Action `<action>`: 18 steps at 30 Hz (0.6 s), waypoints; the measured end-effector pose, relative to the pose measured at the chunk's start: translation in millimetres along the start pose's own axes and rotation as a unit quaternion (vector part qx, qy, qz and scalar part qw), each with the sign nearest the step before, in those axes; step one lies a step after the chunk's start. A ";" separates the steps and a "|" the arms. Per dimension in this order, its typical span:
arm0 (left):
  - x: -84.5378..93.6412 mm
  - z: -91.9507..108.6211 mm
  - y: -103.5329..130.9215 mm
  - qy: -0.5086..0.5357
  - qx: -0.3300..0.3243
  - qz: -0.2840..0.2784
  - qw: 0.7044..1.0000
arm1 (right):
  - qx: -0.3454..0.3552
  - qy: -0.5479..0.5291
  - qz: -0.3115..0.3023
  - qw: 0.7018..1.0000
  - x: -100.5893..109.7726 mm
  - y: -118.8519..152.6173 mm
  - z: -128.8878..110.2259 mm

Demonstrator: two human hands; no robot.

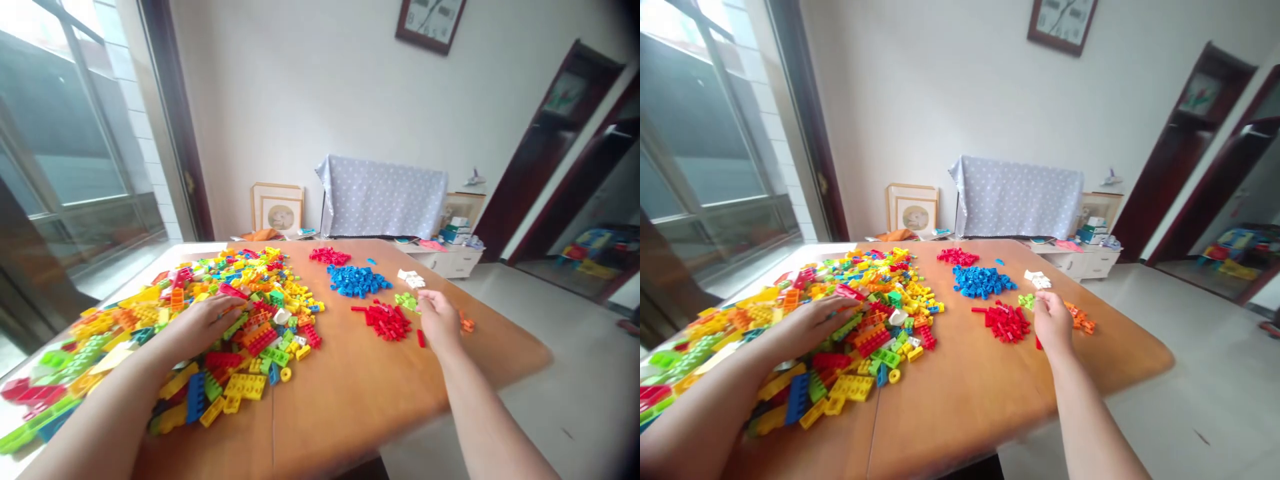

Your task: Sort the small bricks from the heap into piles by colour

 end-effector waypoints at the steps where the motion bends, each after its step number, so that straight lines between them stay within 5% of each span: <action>1: 0.7 2.0 0.0 0.005 -0.003 0.006 1.000 | -0.006 -0.022 -0.025 0.999 -5.2 3.7 -10.0; 5: 3.7 8.4 1.4 0.020 -0.017 0.019 0.999 | -0.007 -0.081 -0.159 0.984 -32.9 29.6 -58.1; 11: 10.3 12.3 4.9 0.065 0.003 0.042 0.997 | 0.089 -0.086 -0.388 0.913 -82.0 89.2 -119.0; 18: 19.5 14.6 7.7 0.150 0.055 0.122 0.980 | 0.172 -0.022 -0.488 0.855 -116.0 122.3 -157.9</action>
Point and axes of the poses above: each hand's wrist, its own y-axis away from the middle knuckle, its own x-axis out of the back of the hand, z = x × y, the point moved 2 cm from there along -y, towards the middle knuckle, and after that the axes turned 3 degrees about -y, right-handed, at the moved point
